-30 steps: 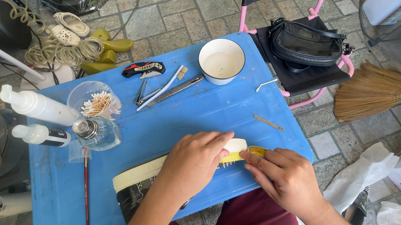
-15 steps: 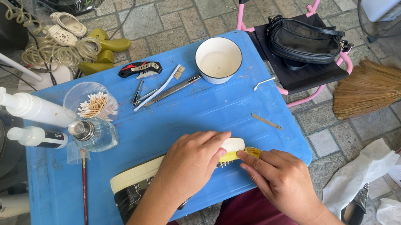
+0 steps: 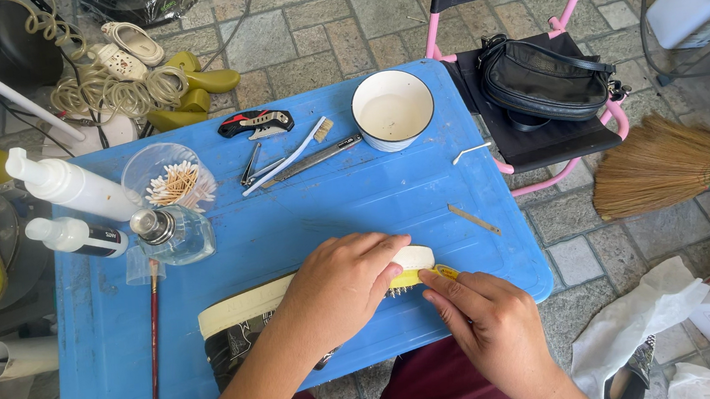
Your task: The person applies yellow masking tape along the edge of a sneaker's white midsole. They carefully wrap the tape around the curved perimeter, smoothing it down to create a clean boundary between the midsole and the upper.
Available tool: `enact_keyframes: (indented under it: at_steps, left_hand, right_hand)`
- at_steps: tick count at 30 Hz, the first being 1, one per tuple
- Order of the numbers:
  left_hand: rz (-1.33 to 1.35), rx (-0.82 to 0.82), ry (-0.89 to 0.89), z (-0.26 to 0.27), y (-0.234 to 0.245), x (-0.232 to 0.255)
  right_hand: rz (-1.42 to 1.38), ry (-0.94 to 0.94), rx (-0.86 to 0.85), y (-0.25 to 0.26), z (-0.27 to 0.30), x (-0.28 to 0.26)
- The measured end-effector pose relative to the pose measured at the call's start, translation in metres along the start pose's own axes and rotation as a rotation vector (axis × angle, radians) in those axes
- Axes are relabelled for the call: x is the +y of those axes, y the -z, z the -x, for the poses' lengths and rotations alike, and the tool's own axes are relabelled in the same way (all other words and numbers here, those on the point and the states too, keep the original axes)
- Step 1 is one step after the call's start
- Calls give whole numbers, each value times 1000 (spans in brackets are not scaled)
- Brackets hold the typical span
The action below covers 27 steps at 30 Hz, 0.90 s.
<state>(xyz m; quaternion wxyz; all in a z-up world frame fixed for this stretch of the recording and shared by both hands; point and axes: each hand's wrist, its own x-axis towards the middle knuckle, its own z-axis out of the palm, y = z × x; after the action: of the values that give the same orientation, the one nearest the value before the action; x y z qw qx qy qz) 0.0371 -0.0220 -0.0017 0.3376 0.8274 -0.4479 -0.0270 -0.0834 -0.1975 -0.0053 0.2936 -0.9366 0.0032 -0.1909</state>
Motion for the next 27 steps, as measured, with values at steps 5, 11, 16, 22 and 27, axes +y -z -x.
enact_keyframes:
  at_steps: [5,11,16,22,27]
  left_hand:
    - [1,-11,23,0,0,0]
    - [4,-9,18,0,0,0]
    - [3,0,13,1,0,0]
    - [10,29,22,-1,4,3]
    - [15,32,86,-10,7,11]
  right_hand:
    - [-7,-35,0,-1,-1,-2]
    - [-32,-77,-14,-2,-1,-2]
    - [-55,-95,-22,-1,-1,-2]
    - [-94,-64,-22,1,-2,-1]
    - [-124,-24,-93,10,-3,3]
